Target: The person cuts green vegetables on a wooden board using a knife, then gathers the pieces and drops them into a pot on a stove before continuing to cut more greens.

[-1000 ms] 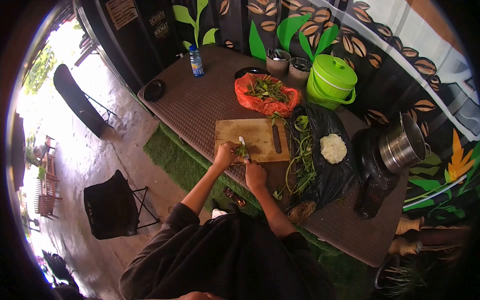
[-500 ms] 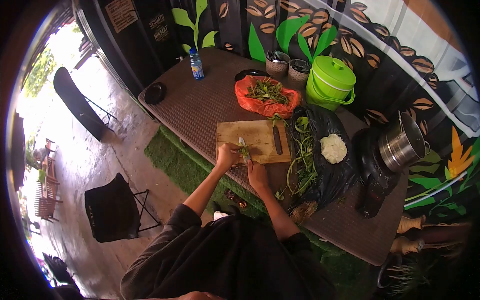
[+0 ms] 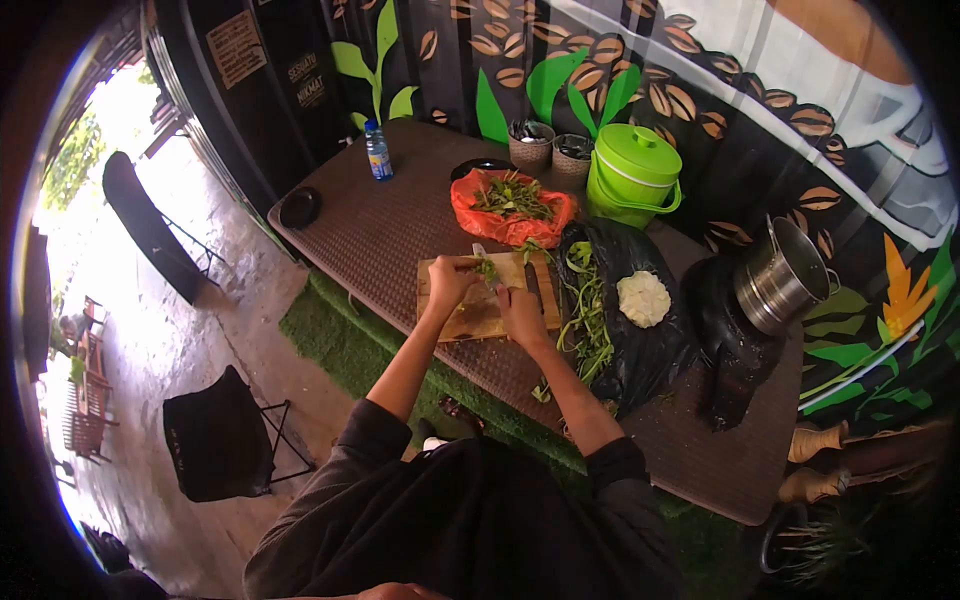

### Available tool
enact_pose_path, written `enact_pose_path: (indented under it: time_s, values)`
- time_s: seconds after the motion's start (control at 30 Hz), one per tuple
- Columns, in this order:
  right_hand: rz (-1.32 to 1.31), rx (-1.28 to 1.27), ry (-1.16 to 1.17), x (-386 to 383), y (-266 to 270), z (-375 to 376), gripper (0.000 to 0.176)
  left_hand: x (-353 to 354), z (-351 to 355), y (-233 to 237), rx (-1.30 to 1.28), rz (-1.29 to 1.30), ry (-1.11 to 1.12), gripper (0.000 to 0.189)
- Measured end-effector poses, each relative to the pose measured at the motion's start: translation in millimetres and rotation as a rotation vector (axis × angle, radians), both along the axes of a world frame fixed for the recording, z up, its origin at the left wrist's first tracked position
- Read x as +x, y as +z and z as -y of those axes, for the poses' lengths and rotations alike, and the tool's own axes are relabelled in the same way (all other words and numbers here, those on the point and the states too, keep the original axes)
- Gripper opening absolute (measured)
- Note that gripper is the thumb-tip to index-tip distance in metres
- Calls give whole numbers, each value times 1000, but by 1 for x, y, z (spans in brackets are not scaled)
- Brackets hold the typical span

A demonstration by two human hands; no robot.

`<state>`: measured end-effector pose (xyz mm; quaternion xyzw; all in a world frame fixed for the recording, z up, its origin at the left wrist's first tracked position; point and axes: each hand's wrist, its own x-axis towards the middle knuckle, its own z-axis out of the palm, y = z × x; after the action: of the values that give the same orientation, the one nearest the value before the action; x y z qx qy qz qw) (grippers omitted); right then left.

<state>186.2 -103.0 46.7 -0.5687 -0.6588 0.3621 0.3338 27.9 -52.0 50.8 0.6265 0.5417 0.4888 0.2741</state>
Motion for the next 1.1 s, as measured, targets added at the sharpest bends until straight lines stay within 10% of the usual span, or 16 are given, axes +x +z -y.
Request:
enact_pose_path:
  time_s: [0.4, 0.8, 1.1]
  values:
    - [-1, 94, -213, 136, 125, 3, 53, 148, -40, 104, 260, 79, -209, 32]
    - [-209, 169, -747, 345, 240, 88, 47, 404, -3, 242, 7, 199, -893, 32]
    - [9, 118, -939, 470, 208, 87, 43, 558, -30, 199, 324, -103, -1054, 28]
